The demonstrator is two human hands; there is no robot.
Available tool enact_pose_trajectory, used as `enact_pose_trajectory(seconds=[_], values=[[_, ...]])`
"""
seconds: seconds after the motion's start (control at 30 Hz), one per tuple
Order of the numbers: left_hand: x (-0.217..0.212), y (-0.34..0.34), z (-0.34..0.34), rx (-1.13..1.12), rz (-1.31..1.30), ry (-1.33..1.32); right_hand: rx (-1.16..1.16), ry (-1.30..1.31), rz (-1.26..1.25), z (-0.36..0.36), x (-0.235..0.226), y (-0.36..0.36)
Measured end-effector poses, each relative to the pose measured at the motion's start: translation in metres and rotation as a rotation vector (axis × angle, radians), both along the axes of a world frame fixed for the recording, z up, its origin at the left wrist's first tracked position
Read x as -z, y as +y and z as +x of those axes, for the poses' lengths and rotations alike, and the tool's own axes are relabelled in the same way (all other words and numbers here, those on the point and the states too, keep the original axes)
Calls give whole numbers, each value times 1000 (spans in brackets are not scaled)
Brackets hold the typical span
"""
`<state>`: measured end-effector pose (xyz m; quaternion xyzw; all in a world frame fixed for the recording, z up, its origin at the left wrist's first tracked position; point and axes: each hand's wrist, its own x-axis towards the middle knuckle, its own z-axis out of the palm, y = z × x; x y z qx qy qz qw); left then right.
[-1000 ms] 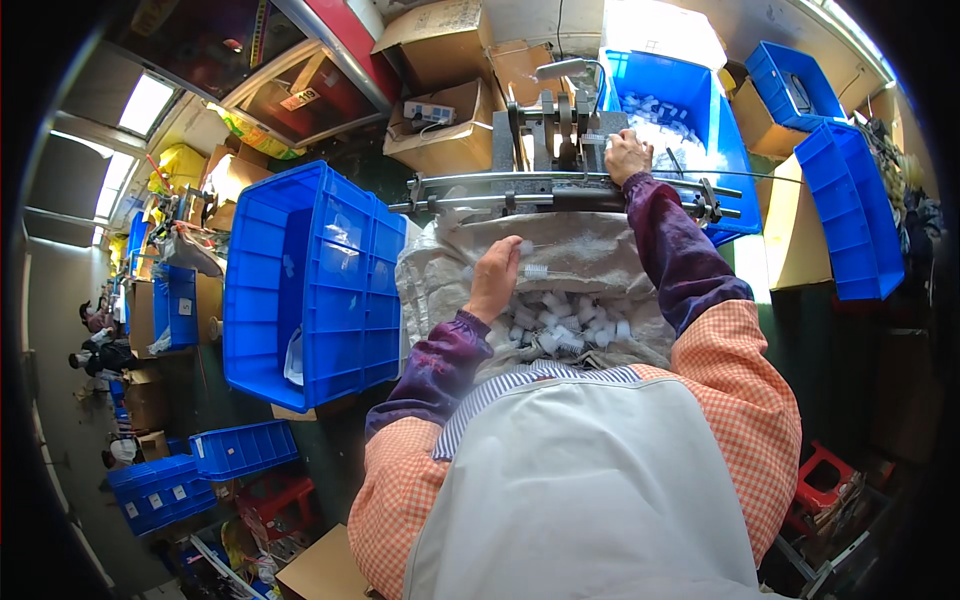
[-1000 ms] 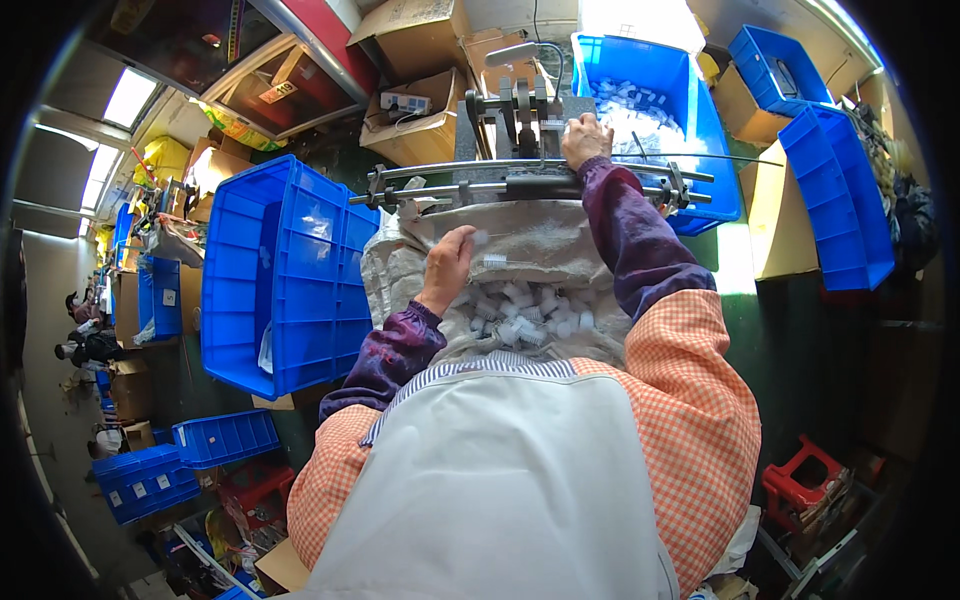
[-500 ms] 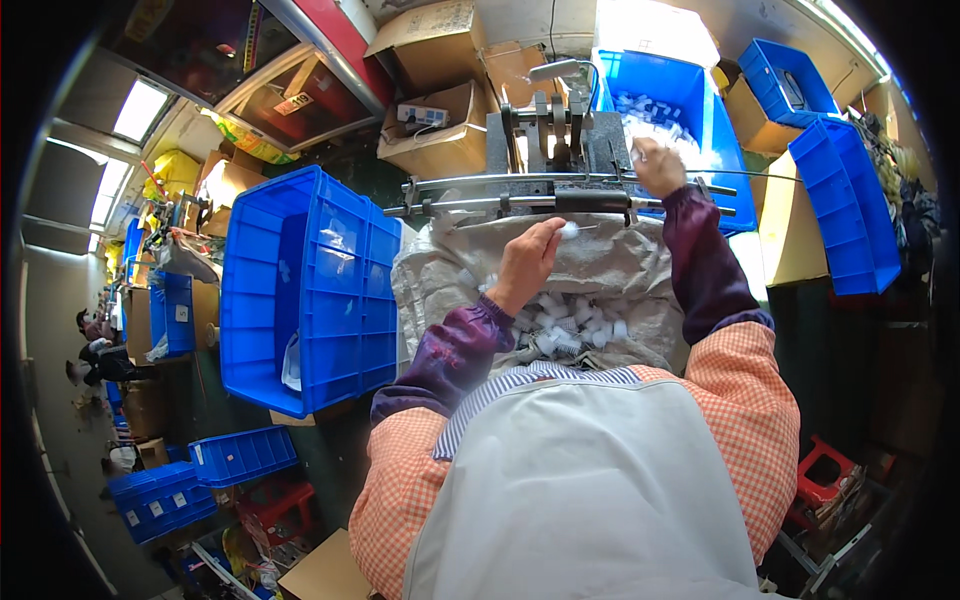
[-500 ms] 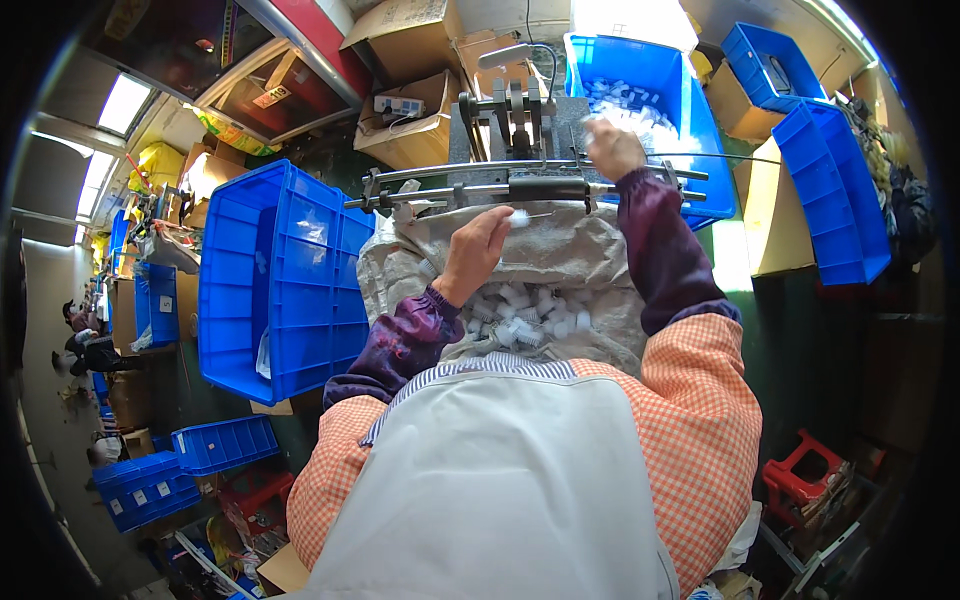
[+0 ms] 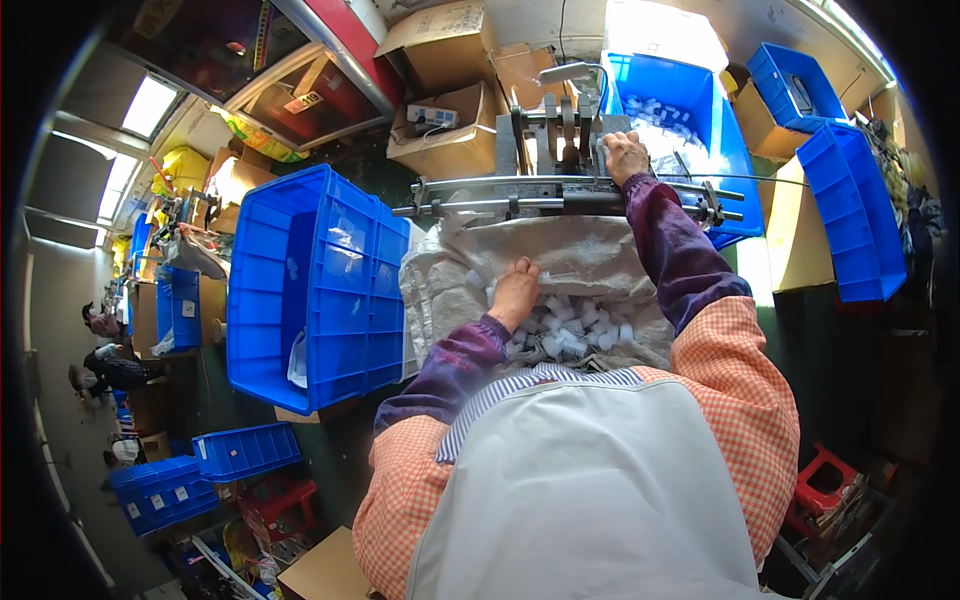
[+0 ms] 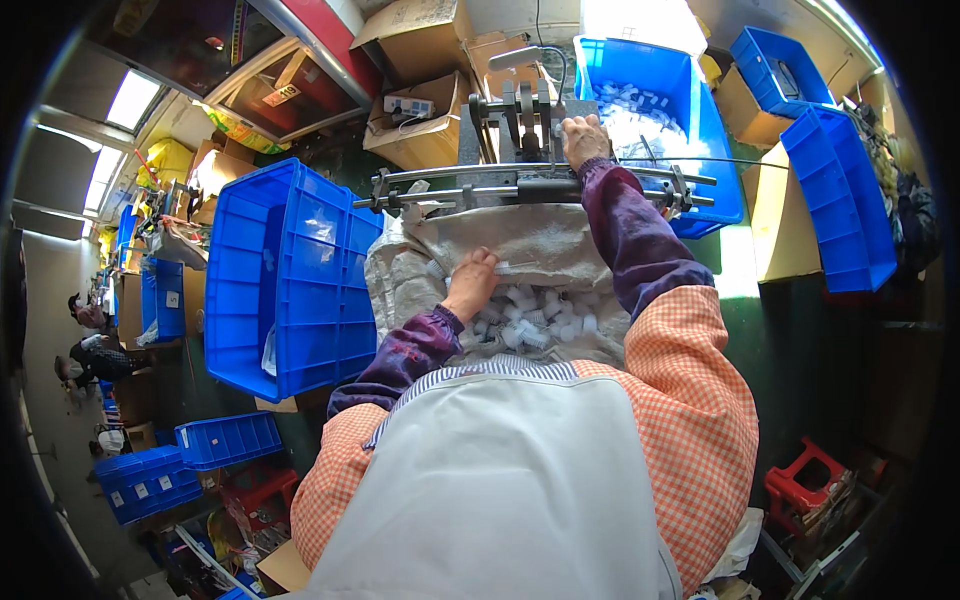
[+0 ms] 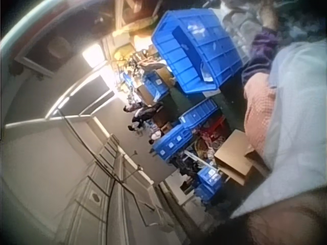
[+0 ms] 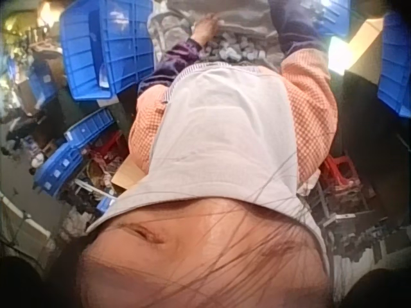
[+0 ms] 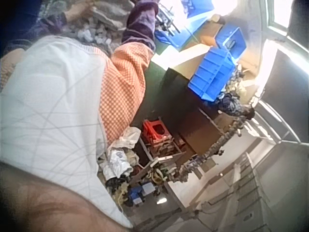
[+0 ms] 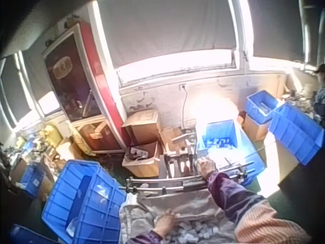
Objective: The person repeatedly picks small white cotton-like objects from a cloth bag and places them into a mechanical device. The person handles the objects one at a time, transferring them from the bag to the machine's input area. The task is performed continuously throughout the clip.
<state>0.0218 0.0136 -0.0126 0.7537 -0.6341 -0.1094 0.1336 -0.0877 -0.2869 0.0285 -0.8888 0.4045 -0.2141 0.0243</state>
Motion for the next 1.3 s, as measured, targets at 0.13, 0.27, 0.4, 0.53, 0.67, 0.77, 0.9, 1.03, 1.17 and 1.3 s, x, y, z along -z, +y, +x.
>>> enact_pose_trajectory(seconds=[0.13, 0.27, 0.4, 0.53, 0.67, 0.77, 0.9, 1.03, 1.17, 1.3], values=[[5, 4, 3, -14, -41, 46, -11, 25, -4, 7, 2, -3], [2, 4, 1, -32, -43, 76, -19, -5, 21, 10, 7, -6], [-4, 3, 0, -27, -32, 81, -38, -59, 78, 11, 12, -13], [-1, 4, 1, -24, -35, 77, 9, 8, 153, 12, 8, -17], [0, 2, 1, -14, -44, 70, 89, 71, 157, 4, 6, -20], [3, 2, 2, -14, -71, 69, 204, 112, 103, -3, 2, -8], [3, 2, 2, 3, -130, 95, 219, 140, 46, -10, -3, 7], [-6, -1, -3, 14, -239, 142, 242, 100, 136, 2, 1, 14], [-20, -6, -10, 0, -278, 244, 200, 123, 86, 31, 4, 26], [-28, -6, -11, -21, -250, 259, 203, 120, 22, 50, 5, 38]])
